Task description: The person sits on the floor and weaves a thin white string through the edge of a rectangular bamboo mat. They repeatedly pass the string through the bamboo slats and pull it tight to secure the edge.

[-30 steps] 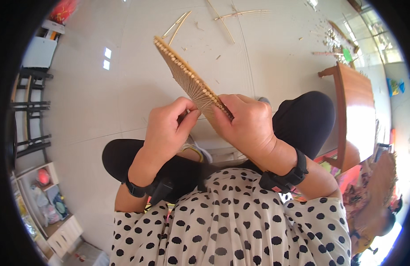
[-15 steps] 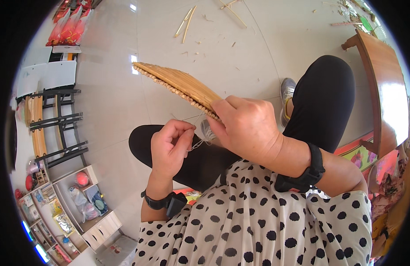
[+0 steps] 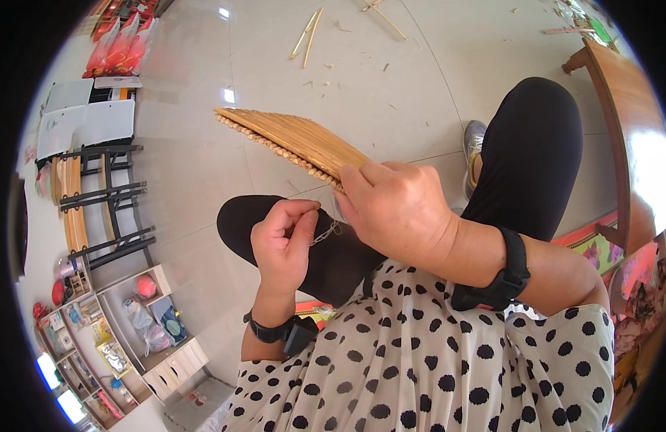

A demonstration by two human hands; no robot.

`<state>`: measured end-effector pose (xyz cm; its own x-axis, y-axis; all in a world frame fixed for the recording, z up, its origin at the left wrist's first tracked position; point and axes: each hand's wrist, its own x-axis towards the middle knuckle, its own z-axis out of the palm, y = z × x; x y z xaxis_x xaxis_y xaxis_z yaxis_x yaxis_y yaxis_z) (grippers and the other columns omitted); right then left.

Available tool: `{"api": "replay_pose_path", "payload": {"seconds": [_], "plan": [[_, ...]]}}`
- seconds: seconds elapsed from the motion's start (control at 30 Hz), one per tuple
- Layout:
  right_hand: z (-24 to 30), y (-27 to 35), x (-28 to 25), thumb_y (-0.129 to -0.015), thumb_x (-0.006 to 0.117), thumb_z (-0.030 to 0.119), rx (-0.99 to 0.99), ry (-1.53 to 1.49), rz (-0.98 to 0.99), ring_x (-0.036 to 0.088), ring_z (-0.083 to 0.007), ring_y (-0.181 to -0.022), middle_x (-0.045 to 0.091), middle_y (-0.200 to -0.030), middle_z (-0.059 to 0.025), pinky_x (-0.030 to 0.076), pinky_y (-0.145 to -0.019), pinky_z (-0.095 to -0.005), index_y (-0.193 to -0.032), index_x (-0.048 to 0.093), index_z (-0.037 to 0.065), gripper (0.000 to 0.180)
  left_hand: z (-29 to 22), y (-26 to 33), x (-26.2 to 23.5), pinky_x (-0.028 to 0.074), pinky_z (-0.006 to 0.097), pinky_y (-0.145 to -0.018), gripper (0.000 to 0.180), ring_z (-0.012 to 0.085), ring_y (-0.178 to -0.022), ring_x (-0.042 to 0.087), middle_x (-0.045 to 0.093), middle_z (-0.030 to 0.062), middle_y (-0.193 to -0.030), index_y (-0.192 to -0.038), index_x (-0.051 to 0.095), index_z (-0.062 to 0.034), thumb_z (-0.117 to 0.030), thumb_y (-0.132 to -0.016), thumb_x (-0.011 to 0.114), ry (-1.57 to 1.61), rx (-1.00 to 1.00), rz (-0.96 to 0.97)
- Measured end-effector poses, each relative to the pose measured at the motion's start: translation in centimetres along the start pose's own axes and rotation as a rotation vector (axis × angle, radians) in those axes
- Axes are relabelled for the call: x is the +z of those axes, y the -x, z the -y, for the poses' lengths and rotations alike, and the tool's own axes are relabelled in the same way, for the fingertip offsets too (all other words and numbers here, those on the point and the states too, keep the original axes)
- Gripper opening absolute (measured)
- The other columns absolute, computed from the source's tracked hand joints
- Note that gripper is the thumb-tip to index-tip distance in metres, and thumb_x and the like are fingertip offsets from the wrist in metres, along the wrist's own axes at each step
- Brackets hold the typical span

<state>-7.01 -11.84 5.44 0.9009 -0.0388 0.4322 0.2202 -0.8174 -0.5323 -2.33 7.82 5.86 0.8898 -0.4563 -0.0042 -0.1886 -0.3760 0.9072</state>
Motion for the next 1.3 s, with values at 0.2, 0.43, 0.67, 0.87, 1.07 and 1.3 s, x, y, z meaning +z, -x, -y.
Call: {"api": "replay_pose_path", "payload": {"seconds": [0.2,0.43,0.67,0.87,1.07,1.3], "plan": [[0.1,0.2,0.3,-0.080,0.076,0.017,-0.032,0.029,-0.015,0.060,-0.0227,-0.053,0.052,-0.062,-0.0035,0.047,-0.045,-0.0358,-0.077,0.055,0.009,0.022,-0.6,0.0,0.3,0.040,0.019,-0.055,0.008,0.0020,-0.061,0.051,0.066,0.0009,-0.071,-0.100,0.068,0.0047,0.005,-0.095,0.062,-0.046,0.033,-0.026],[-0.1,0.1,0.3,-0.080,0.075,0.016,-0.033,0.047,-0.012,0.060,-0.0223,-0.052,0.051,-0.060,-0.0029,0.047,-0.043,-0.0357,-0.076,0.054,0.009,0.023,-1.0,-0.6,0.6,0.040,0.019,-0.056,0.007,0.0025,-0.061,0.052,0.066,0.0009,-0.071,-0.100,0.068,0.0045,0.004,-0.095,0.063,-0.057,0.045,-0.021],[-0.1,0.3,0.9,-0.081,0.073,0.015,-0.039,0.035,-0.013,0.060,-0.0223,-0.051,0.053,-0.060,-0.0026,0.047,-0.043,-0.0361,-0.076,0.053,0.009,0.021,-1.6,-1.9,1.2,0.040,0.020,-0.055,0.004,0.0022,-0.061,0.051,0.065,0.0006,-0.069,-0.097,0.067,0.0027,0.003,-0.095,0.064,-0.073,0.049,-0.002],[0.1,0.2,0.5,-0.082,0.076,0.011,-0.004,-0.001,0.043,0.059,-0.0274,-0.053,0.054,-0.063,-0.0067,0.047,-0.047,-0.0388,-0.091,0.063,0.004,0.017,-1.9,-2.6,1.5,0.040,0.020,-0.052,0.002,0.0025,-0.058,0.052,0.064,0.0004,-0.067,-0.094,0.065,0.0008,0.000,-0.096,0.064,-0.072,0.000,0.004],[0.3,0.2,0.3,-0.083,0.075,0.013,0.029,-0.006,0.036,0.059,-0.0281,-0.053,0.054,-0.064,-0.0072,0.047,-0.047,-0.0400,-0.089,0.063,0.006,0.015,-2.1,-2.4,1.4,0.042,0.020,-0.048,0.001,0.0045,-0.054,0.055,0.065,0.0011,-0.067,-0.097,0.063,-0.0004,0.000,-0.098,0.062,-0.094,-0.044,0.013],[0.6,0.9,0.7,-0.080,0.078,0.015,0.028,-0.166,0.025,0.063,-0.0276,-0.057,0.058,-0.067,-0.0070,0.050,-0.048,-0.0384,-0.096,0.068,0.006,0.021,-1.1,-0.4,0.3,0.045,0.021,-0.052,0.001,0.0058,-0.057,0.057,0.065,0.0029,-0.070,-0.099,0.061,0.0000,0.000,-0.098,0.060,0.072,-0.158,0.049]]}}
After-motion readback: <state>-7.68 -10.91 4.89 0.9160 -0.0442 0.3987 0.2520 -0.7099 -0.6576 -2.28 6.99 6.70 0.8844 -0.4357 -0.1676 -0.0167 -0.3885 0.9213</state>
